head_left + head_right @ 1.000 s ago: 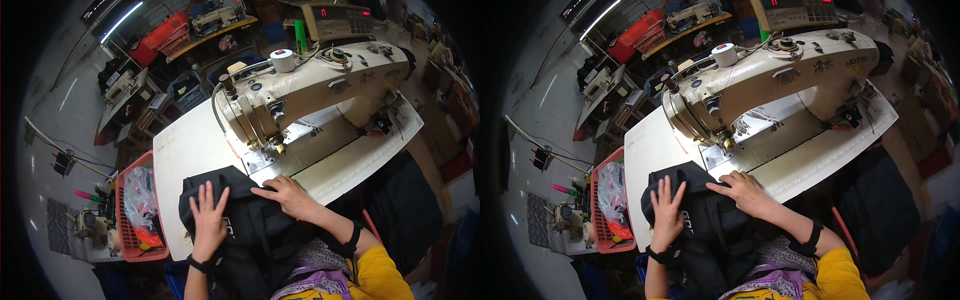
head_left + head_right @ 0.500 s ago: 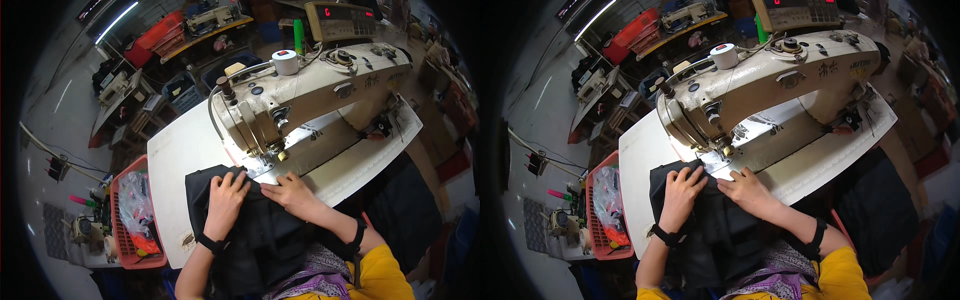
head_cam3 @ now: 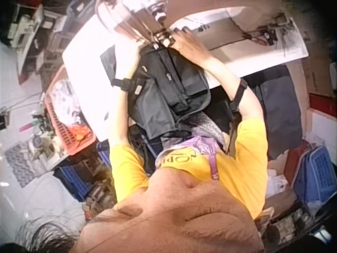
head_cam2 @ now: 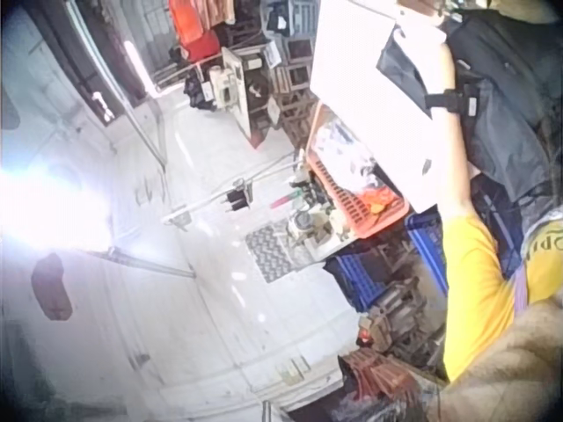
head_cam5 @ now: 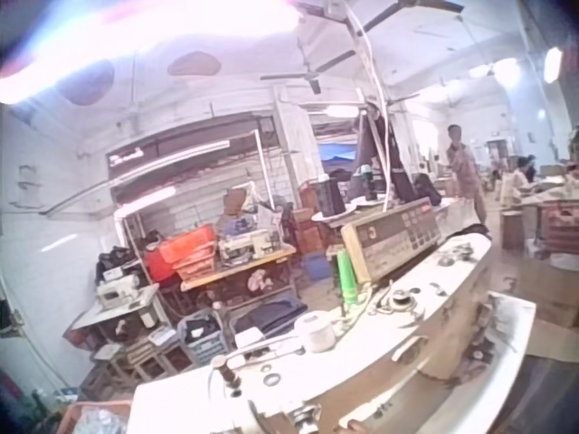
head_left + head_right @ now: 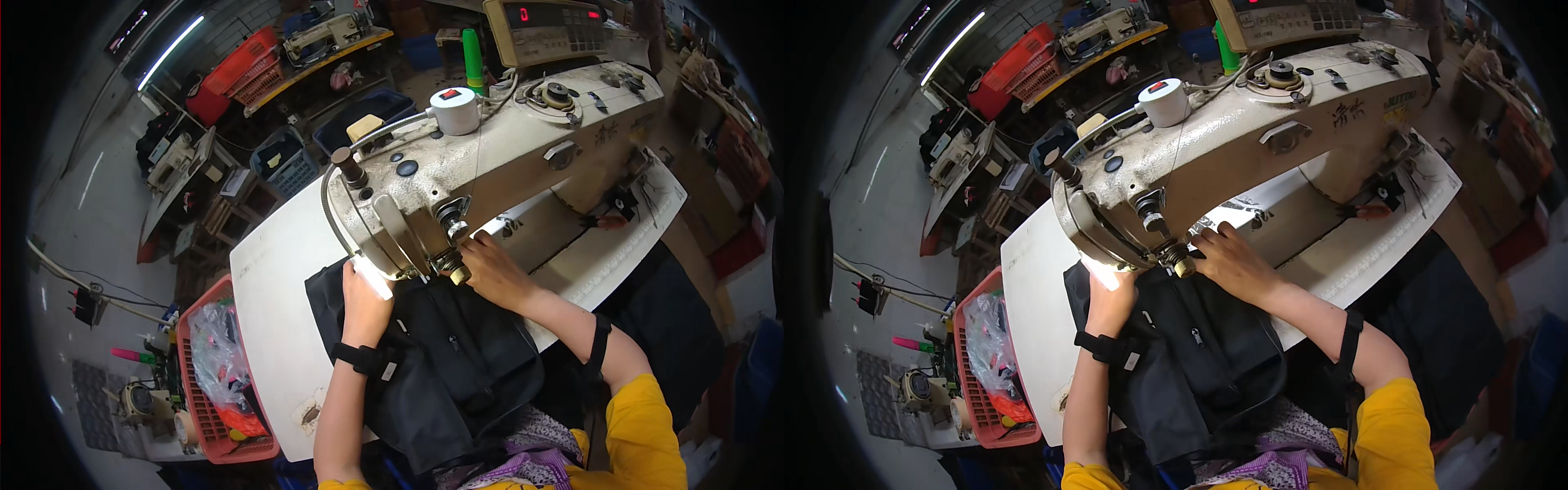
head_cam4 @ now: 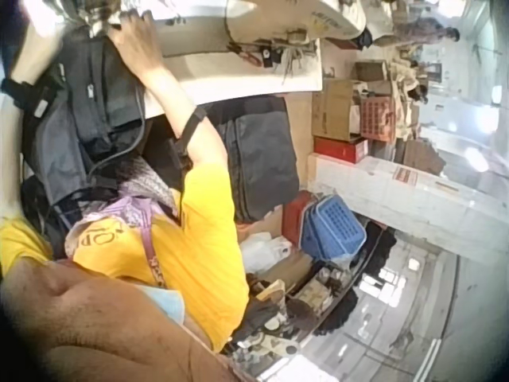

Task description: Sewing together pieces of a black fabric bag using an industrial sewing machine.

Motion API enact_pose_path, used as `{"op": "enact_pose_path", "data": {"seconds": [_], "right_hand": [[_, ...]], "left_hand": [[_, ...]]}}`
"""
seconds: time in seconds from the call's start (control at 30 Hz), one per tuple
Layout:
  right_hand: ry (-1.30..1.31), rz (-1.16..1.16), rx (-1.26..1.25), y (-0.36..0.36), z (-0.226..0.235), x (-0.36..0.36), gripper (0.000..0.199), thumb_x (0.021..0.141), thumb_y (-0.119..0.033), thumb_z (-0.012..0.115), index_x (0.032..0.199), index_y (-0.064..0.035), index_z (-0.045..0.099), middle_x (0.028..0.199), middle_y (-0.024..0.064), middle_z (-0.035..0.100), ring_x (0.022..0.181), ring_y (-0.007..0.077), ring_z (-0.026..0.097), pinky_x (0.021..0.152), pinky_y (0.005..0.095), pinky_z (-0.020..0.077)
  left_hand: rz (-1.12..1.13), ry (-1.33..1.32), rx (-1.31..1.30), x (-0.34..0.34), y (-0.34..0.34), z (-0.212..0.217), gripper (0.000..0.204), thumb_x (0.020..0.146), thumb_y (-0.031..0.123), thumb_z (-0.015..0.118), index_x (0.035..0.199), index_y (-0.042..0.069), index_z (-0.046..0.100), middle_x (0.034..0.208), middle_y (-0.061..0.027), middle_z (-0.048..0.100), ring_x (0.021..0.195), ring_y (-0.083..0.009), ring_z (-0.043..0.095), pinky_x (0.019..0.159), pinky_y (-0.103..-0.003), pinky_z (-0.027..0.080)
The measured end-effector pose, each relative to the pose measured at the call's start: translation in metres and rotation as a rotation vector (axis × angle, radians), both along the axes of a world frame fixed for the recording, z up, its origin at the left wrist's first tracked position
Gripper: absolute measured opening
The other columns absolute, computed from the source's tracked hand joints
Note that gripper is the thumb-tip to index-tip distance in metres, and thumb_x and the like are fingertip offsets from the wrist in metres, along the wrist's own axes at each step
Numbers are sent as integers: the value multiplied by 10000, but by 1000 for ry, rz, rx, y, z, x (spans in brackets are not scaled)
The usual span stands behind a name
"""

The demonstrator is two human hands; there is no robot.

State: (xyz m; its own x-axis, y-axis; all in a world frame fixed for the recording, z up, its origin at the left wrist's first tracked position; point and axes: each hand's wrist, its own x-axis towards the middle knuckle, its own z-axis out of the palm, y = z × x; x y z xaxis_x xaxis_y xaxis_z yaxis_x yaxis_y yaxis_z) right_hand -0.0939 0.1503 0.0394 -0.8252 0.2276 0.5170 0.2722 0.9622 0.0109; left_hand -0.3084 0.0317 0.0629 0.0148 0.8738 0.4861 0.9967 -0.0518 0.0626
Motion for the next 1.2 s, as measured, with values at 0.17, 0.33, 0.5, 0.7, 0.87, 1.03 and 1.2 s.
{"op": "enact_pose_path", "data": {"seconds": [0.17, 0.33, 0.5, 0.7, 0.87, 1.03, 1.2], "right_hand": [[-3, -31, -39, -1, -2, 3, 222, 896, -167, 593, 1076, -177, 723, 1150, 30, 590, 1142, 191, 552, 976, 395, 415], [-34, 34, -143, -8, -5, 10, 281, 852, -103, 595, 1089, -155, 736, 1168, 26, 625, 1153, 204, 554, 1013, 431, 386], [10, 187, -235, -24, -11, 11, 452, 799, 3, 580, 1186, -173, 732, 1209, 64, 683, 1200, 275, 560, 1115, 496, 328], [12, 52, -261, -13, -15, 5, 315, 864, -81, 562, 1141, -62, 712, 1301, 65, 615, 1350, 245, 464, 1174, 482, 280], [-44, -100, -155, -19, 5, 1, 302, 857, -71, 563, 1120, -51, 710, 1255, 84, 638, 1318, 248, 498, 1162, 437, 328], [26, 352, -475, -37, -14, 5, 361, 919, -242, 648, 1248, -93, 666, 1348, 84, 609, 1312, 251, 520, 1162, 460, 342], [-131, 316, -448, -43, -17, 17, 482, 971, -359, 621, 1392, -131, 568, 1528, 60, 462, 1420, 238, 411, 1210, 510, 252]], "left_hand": [[-86, -60, -73, -1, -9, -1, 213, 811, 68, 647, 1003, 90, 736, 982, -111, 689, 1017, -301, 618, 953, -454, 417], [-87, -207, -239, -1, -20, 4, 353, 863, 196, 752, 1209, 128, 726, 1128, -167, 712, 1061, -356, 646, 971, -442, 464], [6, -131, -123, -7, -10, -14, 295, 853, 207, 770, 1114, 71, 740, 984, -123, 743, 877, -336, 693, 805, -409, 517], [-9, -109, 17, -11, 8, -15, 91, 852, 65, 651, 923, 25, 690, 926, -124, 703, 882, -311, 664, 775, -430, 526], [193, -554, 62, -38, 22, -48, 147, 836, 81, 639, 964, 21, 680, 932, -119, 714, 888, -268, 692, 808, -397, 549], [179, -497, -238, -17, 8, -9, 281, 788, 118, 674, 1047, 10, 678, 1034, -127, 712, 987, -289, 682, 919, -432, 534], [164, 42, -307, -8, -29, 12, 397, 694, -23, 661, 1071, 79, 728, 1444, -176, 510, 1443, -421, 311, 1185, -623, 186]]}}
